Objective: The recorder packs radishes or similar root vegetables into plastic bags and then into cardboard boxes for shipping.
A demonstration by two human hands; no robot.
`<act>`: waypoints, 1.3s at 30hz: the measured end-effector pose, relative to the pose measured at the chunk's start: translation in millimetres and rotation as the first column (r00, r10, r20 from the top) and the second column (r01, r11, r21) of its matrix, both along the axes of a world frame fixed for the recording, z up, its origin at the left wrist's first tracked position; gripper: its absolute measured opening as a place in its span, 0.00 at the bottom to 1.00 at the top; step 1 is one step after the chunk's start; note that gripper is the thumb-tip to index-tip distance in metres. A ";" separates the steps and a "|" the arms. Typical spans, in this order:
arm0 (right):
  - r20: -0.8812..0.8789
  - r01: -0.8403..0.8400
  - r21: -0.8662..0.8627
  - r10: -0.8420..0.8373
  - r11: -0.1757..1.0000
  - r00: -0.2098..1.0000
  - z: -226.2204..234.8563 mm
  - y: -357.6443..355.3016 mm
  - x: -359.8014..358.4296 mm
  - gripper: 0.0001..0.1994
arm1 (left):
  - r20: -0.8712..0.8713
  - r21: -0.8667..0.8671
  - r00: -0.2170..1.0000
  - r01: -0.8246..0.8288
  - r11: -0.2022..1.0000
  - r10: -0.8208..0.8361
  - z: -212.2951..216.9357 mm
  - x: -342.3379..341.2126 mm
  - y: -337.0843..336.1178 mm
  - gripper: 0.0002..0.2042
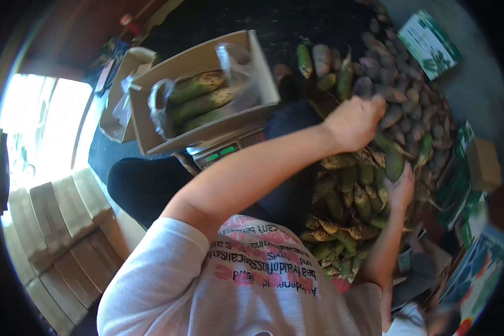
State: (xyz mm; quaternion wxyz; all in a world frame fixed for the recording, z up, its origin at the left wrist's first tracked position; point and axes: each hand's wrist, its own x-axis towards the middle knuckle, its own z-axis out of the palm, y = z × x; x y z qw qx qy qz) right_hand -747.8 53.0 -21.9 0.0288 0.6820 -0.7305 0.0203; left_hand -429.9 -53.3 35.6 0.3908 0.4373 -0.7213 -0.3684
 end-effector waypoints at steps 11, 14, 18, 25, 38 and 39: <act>0.578 -0.102 -0.312 0.274 0.945 0.768 175.3 -109.0 152.2 0.37 | 0.693 0.319 0.718 -0.219 0.922 -0.069 -24.2 334.6 68.6 0.21; 0.695 -0.409 -0.238 0.449 0.881 0.562 219.9 -141.9 268.8 0.35 | 0.613 0.486 0.751 -0.114 0.866 -0.245 -50.1 338.0 74.0 0.26; 0.532 -0.808 -0.028 0.693 0.588 0.486 217.9 -156.3 461.3 0.36 | 0.479 0.489 0.831 0.015 0.872 -0.283 -66.0 336.5 95.4 0.28; -0.188 -0.438 0.827 0.908 0.351 0.373 70.6 -156.6 613.9 0.31 | 0.394 0.498 0.869 0.074 0.864 -0.301 -60.4 338.1 96.0 0.28; -0.315 -0.003 0.932 0.816 0.361 0.485 -100.3 -162.8 583.7 0.34 | 0.334 0.487 0.893 0.111 0.867 -0.302 -74.2 348.2 102.0 0.28; -0.405 -0.035 0.863 0.732 0.504 0.547 -113.1 -164.4 574.2 0.35 | 0.325 0.480 0.904 0.096 0.872 -0.279 -76.4 346.7 101.3 0.28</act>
